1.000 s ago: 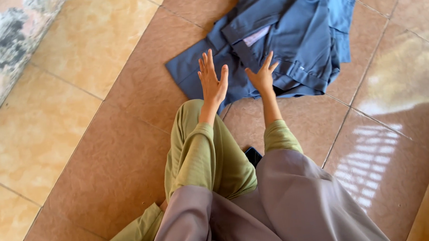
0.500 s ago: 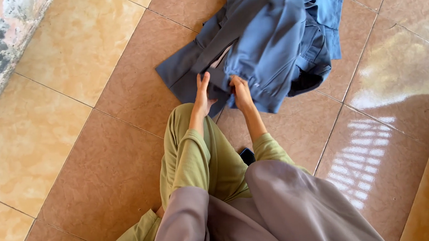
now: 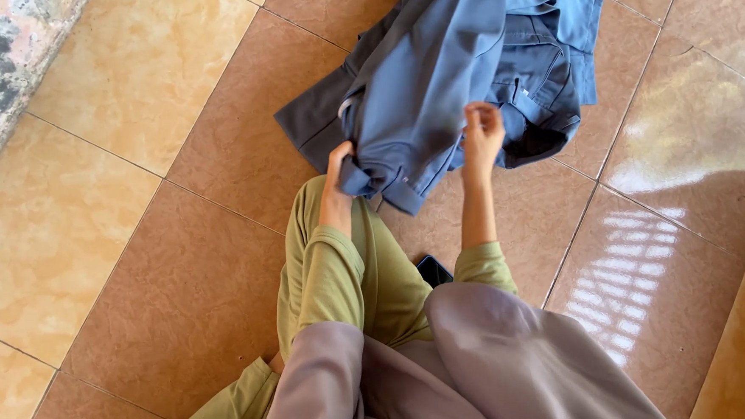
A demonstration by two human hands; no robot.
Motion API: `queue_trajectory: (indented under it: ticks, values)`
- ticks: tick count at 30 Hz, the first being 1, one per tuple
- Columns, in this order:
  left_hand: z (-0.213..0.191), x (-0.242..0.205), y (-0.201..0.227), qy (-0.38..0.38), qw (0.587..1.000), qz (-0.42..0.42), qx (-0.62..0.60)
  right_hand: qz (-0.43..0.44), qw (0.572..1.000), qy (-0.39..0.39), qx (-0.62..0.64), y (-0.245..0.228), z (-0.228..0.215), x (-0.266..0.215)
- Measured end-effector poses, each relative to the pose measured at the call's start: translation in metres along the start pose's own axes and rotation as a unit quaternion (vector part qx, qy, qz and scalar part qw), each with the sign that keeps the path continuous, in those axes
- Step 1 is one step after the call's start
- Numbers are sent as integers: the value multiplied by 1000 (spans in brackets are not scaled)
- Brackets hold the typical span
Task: Folding blue trousers into neat rectangles while sitting on the floor.
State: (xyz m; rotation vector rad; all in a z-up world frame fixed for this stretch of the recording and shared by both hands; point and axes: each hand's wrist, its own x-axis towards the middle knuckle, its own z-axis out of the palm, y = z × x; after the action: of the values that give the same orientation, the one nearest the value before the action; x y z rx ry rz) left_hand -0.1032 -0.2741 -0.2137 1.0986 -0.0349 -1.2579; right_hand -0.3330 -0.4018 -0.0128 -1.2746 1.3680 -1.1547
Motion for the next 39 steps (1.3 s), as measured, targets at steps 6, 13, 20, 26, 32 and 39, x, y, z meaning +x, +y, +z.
queue_trajectory:
  ticks: [6,13,20,26,32,39]
  values:
    - [-39,8,2,-65,996,57,-17,153,987,-41,0,44,41,40]
    - [-38,-46,20,-46,982,176,44,139,980,-135,48,12,101,36]
    - [-66,-176,104,46,970,236,22,116,941,-303,96,-33,212,3]
    - [-124,-346,185,261,917,285,94,94,870,-465,134,-69,302,-134]
    - [-245,-484,140,406,727,550,65,88,766,-616,160,-85,351,-307]
    - [-316,-533,87,680,522,500,125,-136,732,-654,-137,9,358,-402]
